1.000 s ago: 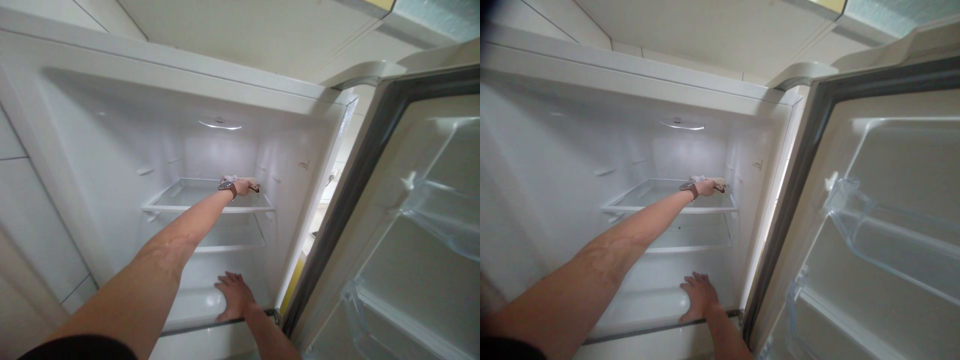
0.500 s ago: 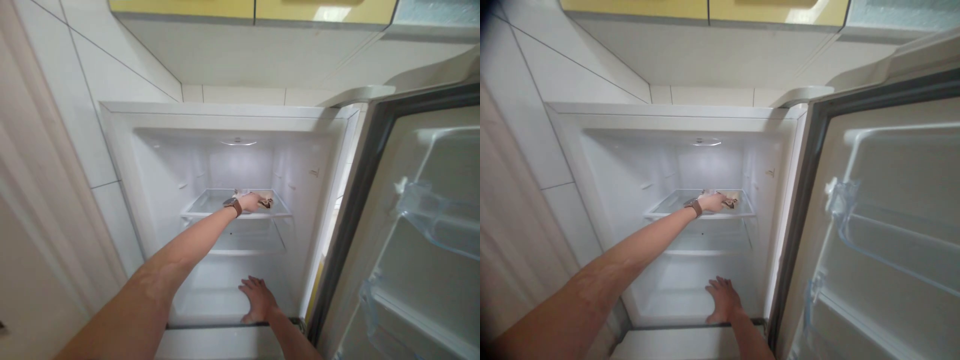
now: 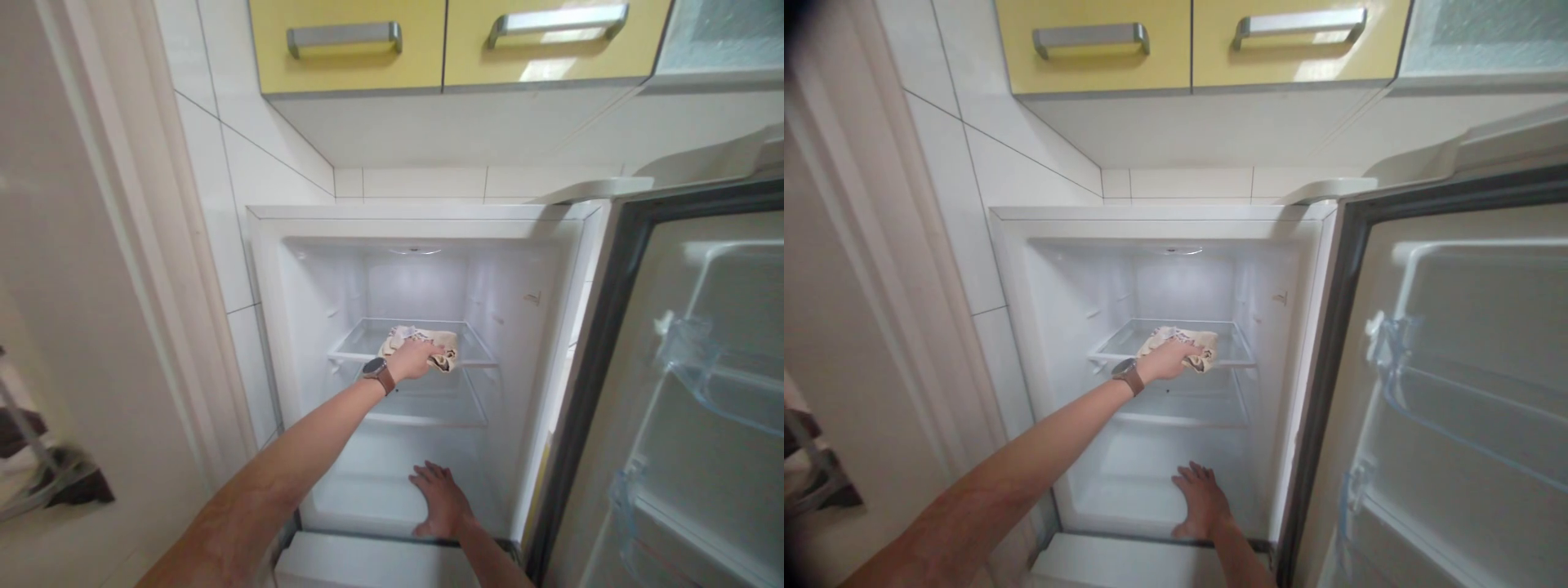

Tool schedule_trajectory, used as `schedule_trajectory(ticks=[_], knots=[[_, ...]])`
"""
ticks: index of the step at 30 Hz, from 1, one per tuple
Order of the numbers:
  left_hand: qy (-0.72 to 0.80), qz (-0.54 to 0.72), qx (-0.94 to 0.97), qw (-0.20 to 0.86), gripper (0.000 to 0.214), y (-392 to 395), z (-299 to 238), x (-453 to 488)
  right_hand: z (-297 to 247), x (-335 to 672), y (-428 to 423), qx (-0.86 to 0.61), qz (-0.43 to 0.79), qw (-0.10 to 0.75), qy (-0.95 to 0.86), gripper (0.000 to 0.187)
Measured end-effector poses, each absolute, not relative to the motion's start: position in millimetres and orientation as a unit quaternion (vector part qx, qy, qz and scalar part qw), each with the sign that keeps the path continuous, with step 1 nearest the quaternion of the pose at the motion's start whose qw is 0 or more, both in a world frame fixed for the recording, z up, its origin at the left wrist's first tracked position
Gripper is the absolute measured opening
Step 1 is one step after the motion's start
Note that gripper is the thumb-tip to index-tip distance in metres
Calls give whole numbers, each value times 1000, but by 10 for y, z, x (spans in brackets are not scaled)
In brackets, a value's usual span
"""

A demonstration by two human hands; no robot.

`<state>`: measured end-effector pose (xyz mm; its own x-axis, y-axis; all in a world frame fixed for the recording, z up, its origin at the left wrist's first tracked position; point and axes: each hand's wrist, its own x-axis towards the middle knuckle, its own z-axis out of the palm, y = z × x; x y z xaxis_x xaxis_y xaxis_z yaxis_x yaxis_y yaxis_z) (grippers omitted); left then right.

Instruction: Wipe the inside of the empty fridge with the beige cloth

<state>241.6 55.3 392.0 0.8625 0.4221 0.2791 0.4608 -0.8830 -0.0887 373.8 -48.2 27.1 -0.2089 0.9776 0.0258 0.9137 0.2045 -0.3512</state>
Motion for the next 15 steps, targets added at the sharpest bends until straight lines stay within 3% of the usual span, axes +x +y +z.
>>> schedule_trajectory(ticks=[6,9,12,15], knots=[[-210,-223,-952,13,68,168,3671,2149,141,3762,-392,-627,136,71,-763,117],[-211,-264,-939,-69,71,-220,3517,1890,170,3769,-393,-618,123,49,-775,114],[-214,-358,-880,-228,70,-685,3172,1626,269,3702,-456,-616,106,32,-780,109],[-289,-463,-689,-478,44,-1115,2577,1406,345,3480,-641,-646,129,130,-741,83]])
